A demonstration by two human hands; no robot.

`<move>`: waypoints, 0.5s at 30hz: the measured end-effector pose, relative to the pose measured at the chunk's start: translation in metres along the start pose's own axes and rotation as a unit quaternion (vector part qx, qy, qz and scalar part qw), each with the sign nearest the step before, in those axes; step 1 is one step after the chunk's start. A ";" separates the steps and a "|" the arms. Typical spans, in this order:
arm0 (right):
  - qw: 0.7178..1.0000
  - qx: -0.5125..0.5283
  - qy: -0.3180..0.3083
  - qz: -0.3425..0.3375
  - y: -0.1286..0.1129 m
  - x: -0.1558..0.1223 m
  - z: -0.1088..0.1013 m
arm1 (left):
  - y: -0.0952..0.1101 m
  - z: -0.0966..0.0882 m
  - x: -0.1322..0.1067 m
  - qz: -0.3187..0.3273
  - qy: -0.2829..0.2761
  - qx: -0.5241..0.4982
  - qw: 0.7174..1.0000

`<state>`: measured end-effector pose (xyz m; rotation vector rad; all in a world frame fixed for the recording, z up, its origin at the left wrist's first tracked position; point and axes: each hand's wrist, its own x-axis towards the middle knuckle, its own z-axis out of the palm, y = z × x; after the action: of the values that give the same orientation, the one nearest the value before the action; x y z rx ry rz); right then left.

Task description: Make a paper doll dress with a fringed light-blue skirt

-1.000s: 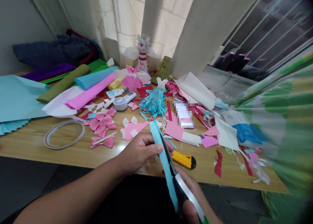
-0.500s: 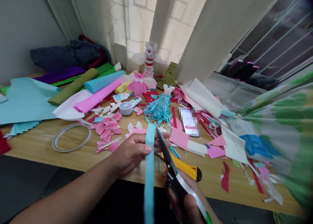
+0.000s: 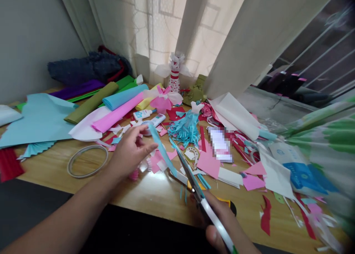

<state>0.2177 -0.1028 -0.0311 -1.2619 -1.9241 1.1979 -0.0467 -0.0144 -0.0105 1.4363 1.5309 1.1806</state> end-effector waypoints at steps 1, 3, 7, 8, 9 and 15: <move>0.999 -0.034 0.003 -0.011 0.000 0.002 -0.002 | 0.002 -0.002 0.002 0.024 0.003 0.006 1.000; 0.996 -0.085 -0.002 -0.011 0.001 0.003 -0.006 | 0.008 -0.003 0.003 0.042 -0.060 -0.020 0.997; 0.990 -0.139 -0.026 -0.004 0.002 0.002 -0.010 | 0.016 0.005 -0.001 0.006 -0.227 -0.067 0.971; 0.989 -0.148 -0.028 -0.003 0.000 0.002 -0.010 | 0.017 0.008 -0.002 0.000 -0.245 -0.077 0.966; 0.987 -0.155 -0.029 -0.002 -0.001 0.001 -0.011 | 0.017 0.010 -0.003 -0.003 -0.256 -0.089 0.962; 0.988 -0.151 -0.029 0.004 -0.012 -0.005 -0.014 | 0.018 0.017 -0.004 -0.004 -0.264 -0.126 0.956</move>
<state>0.2255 -0.1039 -0.0141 -1.4004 -2.2075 0.9811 -0.0242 -0.0169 0.0006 1.4212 0.9797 0.8545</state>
